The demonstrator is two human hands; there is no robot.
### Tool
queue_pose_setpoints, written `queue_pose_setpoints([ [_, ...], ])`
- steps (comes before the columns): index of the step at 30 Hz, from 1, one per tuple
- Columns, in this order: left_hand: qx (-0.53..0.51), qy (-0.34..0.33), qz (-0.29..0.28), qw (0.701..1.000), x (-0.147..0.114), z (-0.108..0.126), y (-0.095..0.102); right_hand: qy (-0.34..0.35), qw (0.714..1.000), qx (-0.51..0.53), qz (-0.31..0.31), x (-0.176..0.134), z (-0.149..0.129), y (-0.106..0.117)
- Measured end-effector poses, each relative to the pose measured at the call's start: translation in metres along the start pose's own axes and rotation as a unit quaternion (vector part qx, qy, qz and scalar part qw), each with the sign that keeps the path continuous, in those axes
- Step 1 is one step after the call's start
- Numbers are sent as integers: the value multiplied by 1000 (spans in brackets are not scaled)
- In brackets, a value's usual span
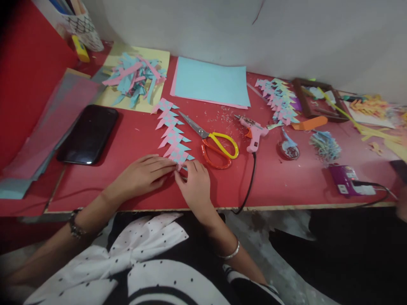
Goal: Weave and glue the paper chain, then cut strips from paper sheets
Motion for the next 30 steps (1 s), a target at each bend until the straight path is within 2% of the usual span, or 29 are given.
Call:
queue_pose_setpoints([
  [10, -7, 6, 10, 1000, 1, 1, 0, -9, 999, 39, -13, 2, 5, 2],
  [25, 24, 8, -36, 999, 6, 6, 1, 4, 999, 48, -24, 1, 5, 2],
  [30, 26, 18, -68, 997, 6, 6, -1, 8, 999, 41, -21, 0, 6, 2],
])
Point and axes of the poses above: each hand's wrist, its own x-axis towards the middle knuckle, its own y-axis out of the back of the hand, z = x × y, the point moved 5 cm from there along x, towards the middle knuckle, and after that the axes turned 2 degrees about -x, right-handed, at the moved point
